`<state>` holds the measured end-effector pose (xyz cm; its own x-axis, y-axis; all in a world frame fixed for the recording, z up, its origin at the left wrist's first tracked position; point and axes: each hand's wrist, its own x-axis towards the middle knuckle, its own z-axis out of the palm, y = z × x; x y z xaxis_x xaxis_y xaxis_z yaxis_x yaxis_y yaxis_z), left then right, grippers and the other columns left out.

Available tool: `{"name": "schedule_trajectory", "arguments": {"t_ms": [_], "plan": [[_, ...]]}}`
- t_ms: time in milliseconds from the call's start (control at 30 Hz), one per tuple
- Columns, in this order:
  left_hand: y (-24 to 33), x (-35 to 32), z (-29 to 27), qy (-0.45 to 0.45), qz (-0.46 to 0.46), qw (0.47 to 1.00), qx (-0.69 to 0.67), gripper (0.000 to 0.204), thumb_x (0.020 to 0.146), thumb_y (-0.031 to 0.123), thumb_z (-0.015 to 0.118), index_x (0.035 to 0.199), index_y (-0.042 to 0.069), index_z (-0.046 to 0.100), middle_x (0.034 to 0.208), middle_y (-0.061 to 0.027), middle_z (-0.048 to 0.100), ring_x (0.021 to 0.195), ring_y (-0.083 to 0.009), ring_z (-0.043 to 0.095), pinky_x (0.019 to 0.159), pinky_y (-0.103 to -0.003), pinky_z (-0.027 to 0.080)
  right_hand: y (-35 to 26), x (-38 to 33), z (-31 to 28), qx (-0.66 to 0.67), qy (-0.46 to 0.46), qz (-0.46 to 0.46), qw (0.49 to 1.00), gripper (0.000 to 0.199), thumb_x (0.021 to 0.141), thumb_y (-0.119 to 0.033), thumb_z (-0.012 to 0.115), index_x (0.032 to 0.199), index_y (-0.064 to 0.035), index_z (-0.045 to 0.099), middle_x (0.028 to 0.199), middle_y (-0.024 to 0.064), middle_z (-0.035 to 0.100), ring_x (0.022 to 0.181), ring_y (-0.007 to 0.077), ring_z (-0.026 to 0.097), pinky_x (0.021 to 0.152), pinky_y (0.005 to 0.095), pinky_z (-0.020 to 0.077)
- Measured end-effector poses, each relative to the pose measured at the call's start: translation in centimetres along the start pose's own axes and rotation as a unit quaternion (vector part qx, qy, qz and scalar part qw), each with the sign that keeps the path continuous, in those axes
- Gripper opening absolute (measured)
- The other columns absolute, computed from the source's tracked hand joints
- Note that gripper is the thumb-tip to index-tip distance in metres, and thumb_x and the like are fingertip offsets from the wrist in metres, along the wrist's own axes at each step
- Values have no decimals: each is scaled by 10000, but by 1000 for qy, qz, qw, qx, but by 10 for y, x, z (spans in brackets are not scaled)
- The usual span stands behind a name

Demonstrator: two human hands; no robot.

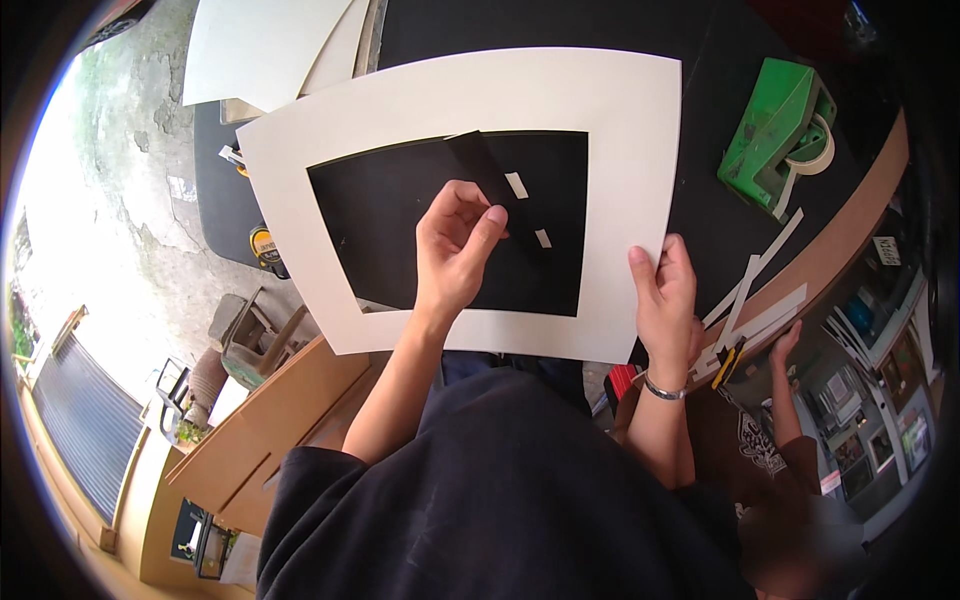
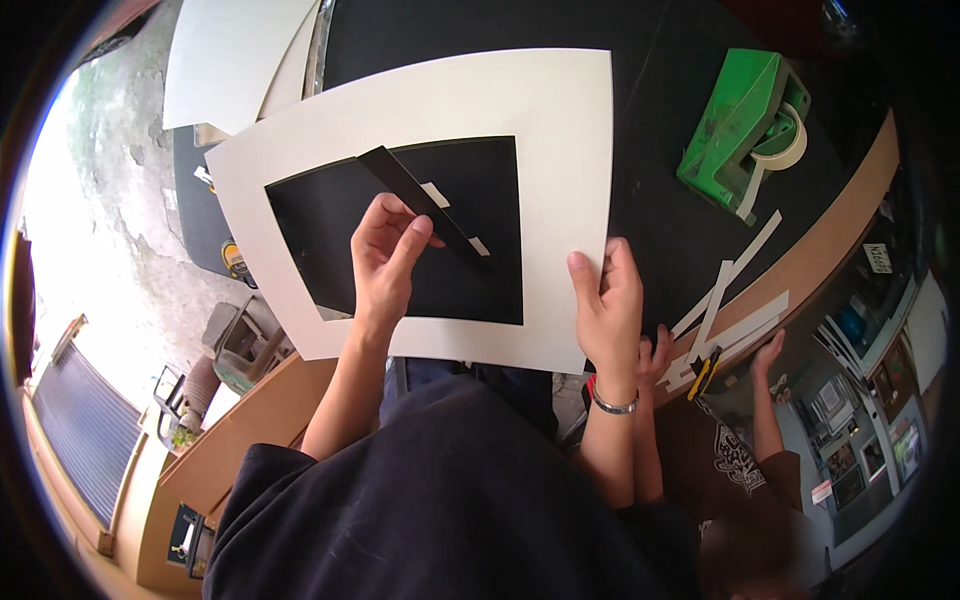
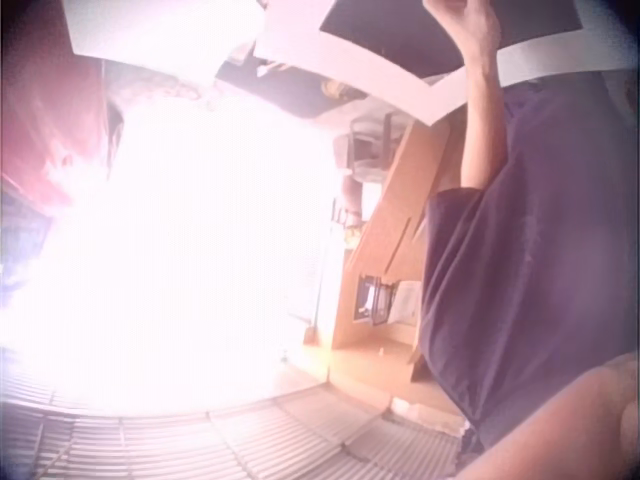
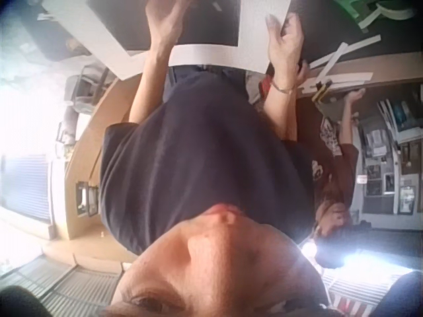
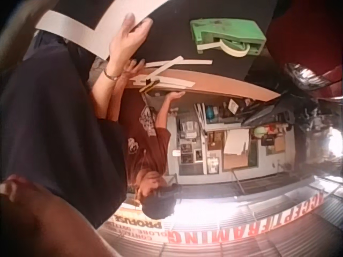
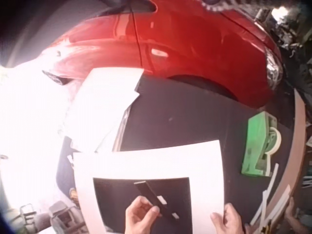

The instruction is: The person assembles a picture frame by applying adhesive tape to the edges of a white mat board and attaching black strips to form a border. They repeatedly align and press the strips into place while working on a table.

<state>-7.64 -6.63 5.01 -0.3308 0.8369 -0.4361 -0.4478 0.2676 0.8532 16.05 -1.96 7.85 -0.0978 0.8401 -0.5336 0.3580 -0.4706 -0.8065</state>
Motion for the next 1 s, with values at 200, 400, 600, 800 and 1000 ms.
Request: {"name": "schedule_trajectory", "arguments": {"t_ms": [200,400,600,800,1000], "plan": [[-17,-21,20,-49,-64,996,29,73,965,46,642,982,19,576,823,27,577,753,-37,547,706,-218,470,-28,-24,-8,41,-23,-17,999,180,1059,-162,561,1090,12,531,918,29,627,794,25,516,717,194,420],[-28,-29,35,-93,-109,985,99,76,980,77,643,983,23,589,799,41,573,688,-13,488,608,-195,390,-23,-32,-6,76,-24,-29,996,153,1060,-129,539,1121,6,504,937,33,623,807,23,509,733,192,414],[-20,-23,39,-114,-123,981,94,152,962,127,658,1001,-10,604,812,-18,646,749,-69,607,677,-253,497,-20,-33,-8,75,-30,-33,996,152,1054,-114,542,1130,11,500,961,46,624,833,39,522,761,211,431],[-26,-23,41,-151,-122,981,-27,156,992,139,666,1007,-6,608,836,-6,637,765,-59,589,680,-242,492,-14,-29,-9,71,-55,-14,996,236,1045,-129,555,1199,48,531,1044,74,635,907,73,553,820,236,450],[-37,-27,37,-168,-128,977,-28,170,999,151,674,999,-4,605,835,1,629,761,-46,571,657,-233,482,-16,31,-27,164,-134,-7,977,602,1004,-373,640,1399,52,478,1302,138,622,1210,192,592,1051,347,442]]}}
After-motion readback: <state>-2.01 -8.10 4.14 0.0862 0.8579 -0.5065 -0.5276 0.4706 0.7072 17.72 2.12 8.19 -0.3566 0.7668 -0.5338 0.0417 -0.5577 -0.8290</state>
